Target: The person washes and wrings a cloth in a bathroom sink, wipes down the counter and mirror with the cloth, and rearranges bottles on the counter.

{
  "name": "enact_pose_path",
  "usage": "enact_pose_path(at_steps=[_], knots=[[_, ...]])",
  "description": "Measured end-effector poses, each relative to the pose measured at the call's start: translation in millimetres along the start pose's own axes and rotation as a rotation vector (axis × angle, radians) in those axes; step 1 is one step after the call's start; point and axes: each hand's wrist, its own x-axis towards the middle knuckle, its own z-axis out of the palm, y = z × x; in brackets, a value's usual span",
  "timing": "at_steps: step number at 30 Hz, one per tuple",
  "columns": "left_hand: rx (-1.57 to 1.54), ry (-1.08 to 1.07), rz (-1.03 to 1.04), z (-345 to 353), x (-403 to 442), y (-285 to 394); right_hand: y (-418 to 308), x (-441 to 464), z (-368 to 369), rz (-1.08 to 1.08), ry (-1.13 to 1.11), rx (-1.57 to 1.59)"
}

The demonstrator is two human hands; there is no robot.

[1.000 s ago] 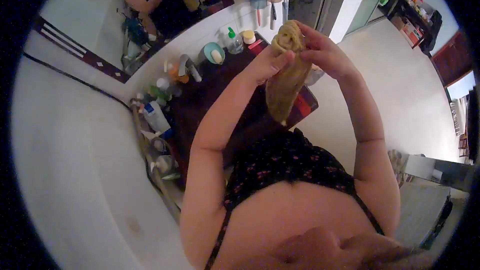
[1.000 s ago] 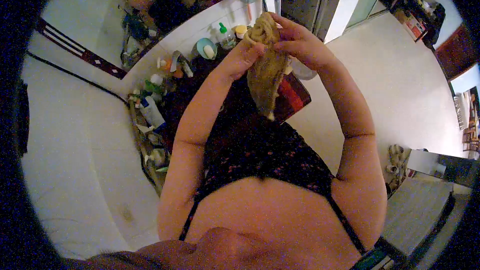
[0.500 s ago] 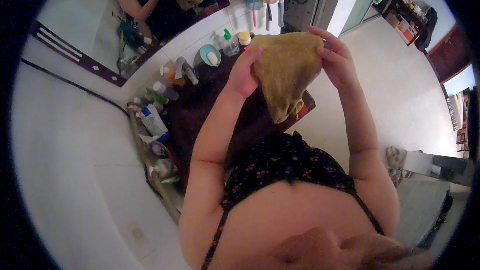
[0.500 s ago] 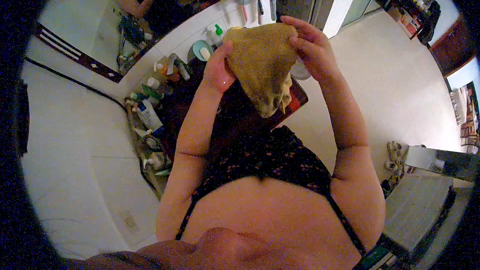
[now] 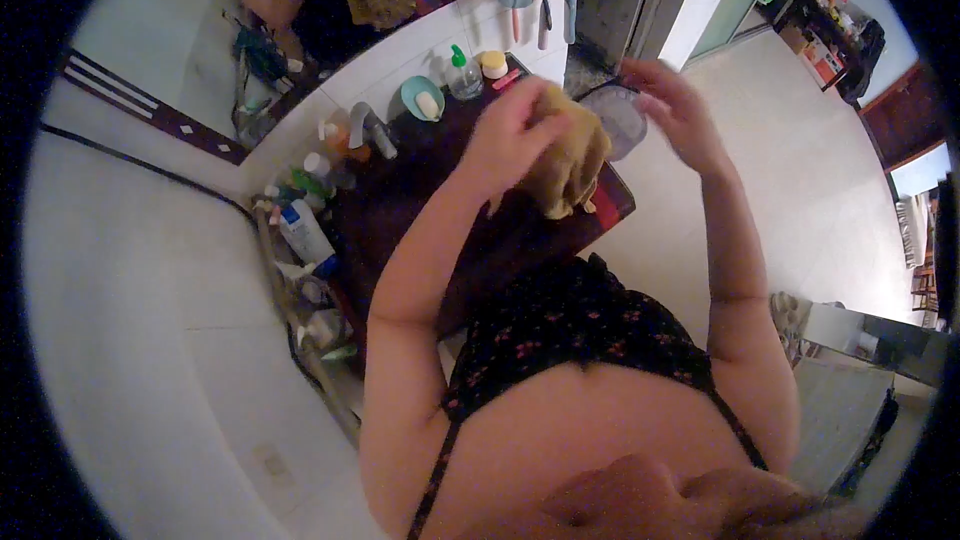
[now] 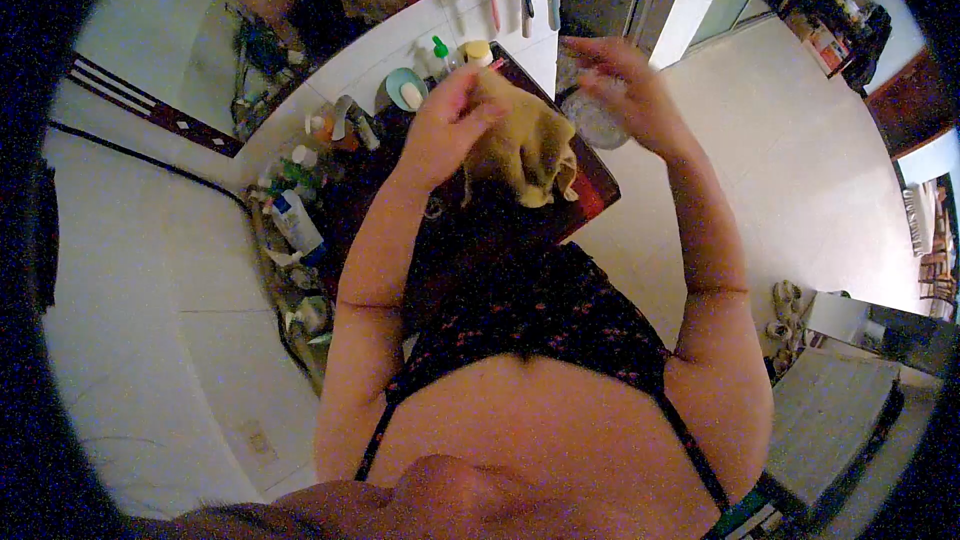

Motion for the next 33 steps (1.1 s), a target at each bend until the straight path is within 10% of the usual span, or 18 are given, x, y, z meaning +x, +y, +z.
enact_pose_path(at_steps=[4, 8, 16, 20, 21, 27, 33], knots=[[-0.128, -0.132, 0.060, -1.3, 26.6, 22.5, 22.0, -0.6, 29.6, 0.080, -0.333, 0.695], [-0.032, -0.051, 0.029, -43.0, 23.1, 28.8, 44.5, -20.7, 17.7, 0.476, -0.693, 0.417], [-0.864, 0.416, -0.245, 2.6, 3.7, -36.2, 58.2, 23.7, 29.7, 0.404, 0.123, 0.782], [0.087, 0.289, -0.395, 53.3, -33.7, -172.4, 191.6, 14.8, 68.0, 0.283, -0.085, -0.576], [0.278, -0.005, -0.477, 57.0, -49.9, -203.8, 225.8, -10.4, 79.6, 0.329, -0.034, -0.587], [0.544, 0.120, -0.397, 44.0, 20.6, -244.6, 277.8, -113.2, 157.7, 0.905, -0.093, -0.455], [1.085, 0.234, -0.113, 58.3, 151.0, -337.4, 268.3, -71.7, 179.7, 0.744, -0.106, -0.863]])
